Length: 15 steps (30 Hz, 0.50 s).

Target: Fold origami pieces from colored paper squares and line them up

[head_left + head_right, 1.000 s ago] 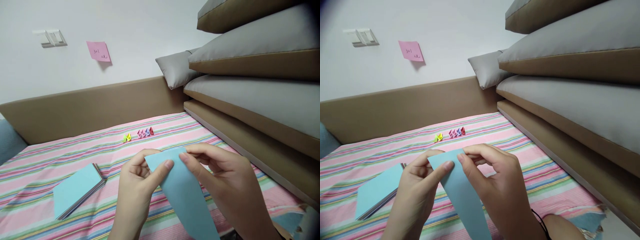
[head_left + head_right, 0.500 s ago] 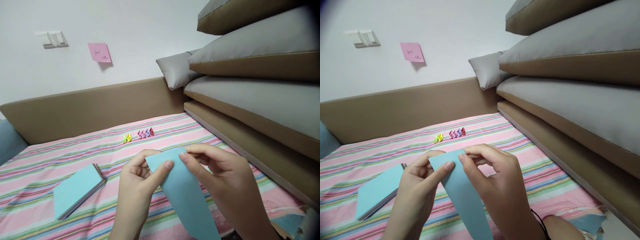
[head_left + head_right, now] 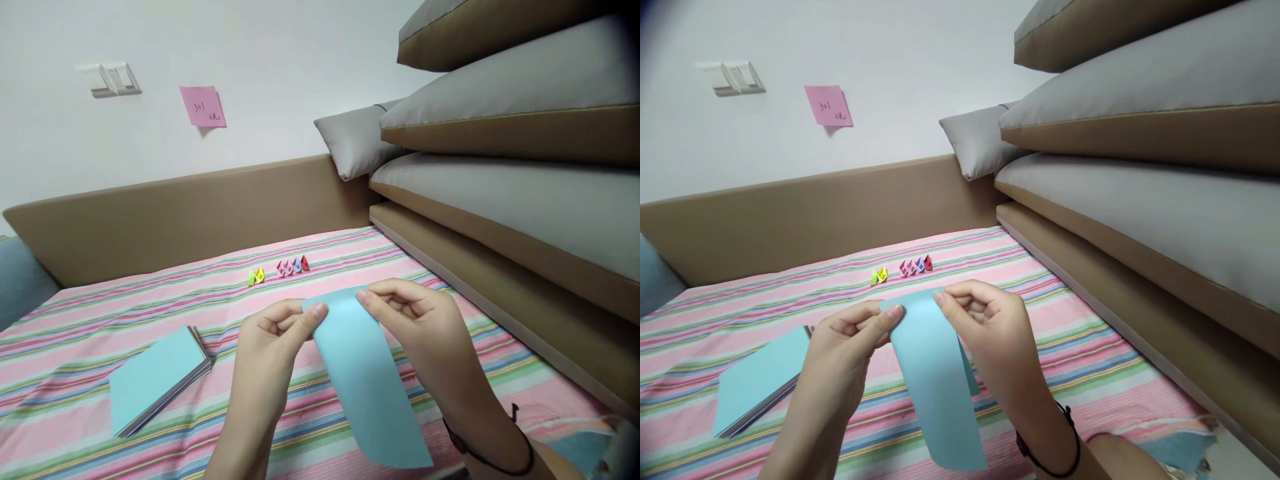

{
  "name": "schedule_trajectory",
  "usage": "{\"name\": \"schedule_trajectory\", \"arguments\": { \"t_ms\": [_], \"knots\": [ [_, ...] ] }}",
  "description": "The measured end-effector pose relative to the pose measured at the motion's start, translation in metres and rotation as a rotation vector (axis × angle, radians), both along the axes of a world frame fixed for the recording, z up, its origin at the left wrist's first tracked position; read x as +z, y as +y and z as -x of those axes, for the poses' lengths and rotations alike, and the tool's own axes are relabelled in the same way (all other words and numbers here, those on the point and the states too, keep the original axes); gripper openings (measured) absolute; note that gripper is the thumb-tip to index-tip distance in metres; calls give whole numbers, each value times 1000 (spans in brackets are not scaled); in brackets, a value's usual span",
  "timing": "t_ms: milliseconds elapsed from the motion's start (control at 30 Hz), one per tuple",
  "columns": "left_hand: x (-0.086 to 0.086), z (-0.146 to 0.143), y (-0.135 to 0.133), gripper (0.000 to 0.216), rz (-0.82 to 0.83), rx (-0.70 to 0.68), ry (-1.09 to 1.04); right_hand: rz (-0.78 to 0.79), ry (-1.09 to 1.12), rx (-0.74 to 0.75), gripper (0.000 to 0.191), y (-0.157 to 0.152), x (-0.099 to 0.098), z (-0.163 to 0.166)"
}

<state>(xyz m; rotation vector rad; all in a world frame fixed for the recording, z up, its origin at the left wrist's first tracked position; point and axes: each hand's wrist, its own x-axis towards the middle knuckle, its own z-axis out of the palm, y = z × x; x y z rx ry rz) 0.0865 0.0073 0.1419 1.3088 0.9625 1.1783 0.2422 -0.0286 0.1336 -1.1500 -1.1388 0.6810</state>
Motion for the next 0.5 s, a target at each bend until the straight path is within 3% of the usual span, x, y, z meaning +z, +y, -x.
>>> {"name": "schedule_trajectory", "arguments": {
  "t_ms": [167, 367, 500],
  "knots": [
    [-3, 2, 7, 24, -7, -71, 20, 38, 40, 46, 19, 8, -6, -2],
    [-5, 1, 8, 22, -71, -31, 39, 54, 84, 82, 21, 15, -11, -4],
    [-11, 2, 17, 28, -71, -101, 21, 47, 100, 100, 20, 20, -15, -5]
  ]
}}
